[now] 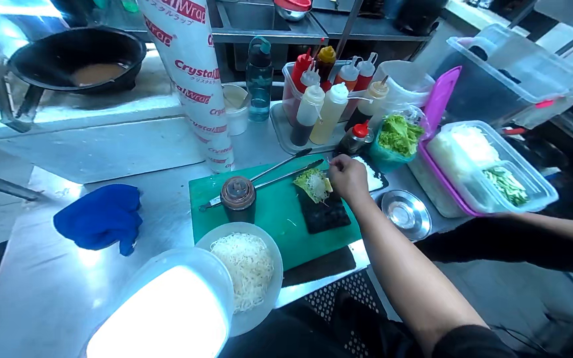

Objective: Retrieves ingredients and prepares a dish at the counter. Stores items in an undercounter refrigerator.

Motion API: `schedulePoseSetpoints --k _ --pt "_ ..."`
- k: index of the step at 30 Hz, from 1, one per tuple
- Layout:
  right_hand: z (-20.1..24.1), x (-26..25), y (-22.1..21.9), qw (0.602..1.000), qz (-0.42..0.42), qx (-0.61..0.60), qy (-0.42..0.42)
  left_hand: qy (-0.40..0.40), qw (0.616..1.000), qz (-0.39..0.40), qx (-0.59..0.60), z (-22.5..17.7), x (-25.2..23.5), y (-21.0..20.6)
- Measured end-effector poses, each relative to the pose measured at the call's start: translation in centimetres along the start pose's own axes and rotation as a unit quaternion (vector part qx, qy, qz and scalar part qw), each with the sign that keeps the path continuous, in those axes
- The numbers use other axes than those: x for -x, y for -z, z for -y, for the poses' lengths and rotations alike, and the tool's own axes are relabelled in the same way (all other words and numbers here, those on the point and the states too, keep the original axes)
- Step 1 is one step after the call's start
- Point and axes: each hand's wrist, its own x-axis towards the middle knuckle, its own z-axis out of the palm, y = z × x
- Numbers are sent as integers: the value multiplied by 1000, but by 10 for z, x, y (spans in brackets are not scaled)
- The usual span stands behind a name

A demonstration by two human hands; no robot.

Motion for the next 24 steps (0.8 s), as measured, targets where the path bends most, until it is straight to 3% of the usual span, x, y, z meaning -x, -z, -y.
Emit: schedulePoseSetpoints --k 3,4,7,9,11,14,15,21,24 --pt "-14 1 -12 991 128 24 -36 -2 1000 11 -4 -3 -5 -9" --pt "-16 4 -11 990 132 22 -47 -9 1000 22 -19 -8 -7 -16" --pt "3 41 15 998 17 -45 -50 13 998 11 -60 -51 9 -60" --pt "14 89 18 993 8 -108 -46 27 998 7 -61 -70 18 -84" --pt "31 139 8 974 96 -202 -44 14 999 28 -30 -73 16 -101" --pt "60 199 -19 909 214 -358 -29 5 997 66 -31 -65 12 -117" --pt "68 209 -26 904 211 -372 -17 5 996 79 -37 -63 11 -123" --pt "82 221 -46 961 105 -253 44 -45 980 169 -100 -52 1 -143" --pt "79 219 -48 936 123 -329 -9 -61 975 170 -129 -47 -6 -145"
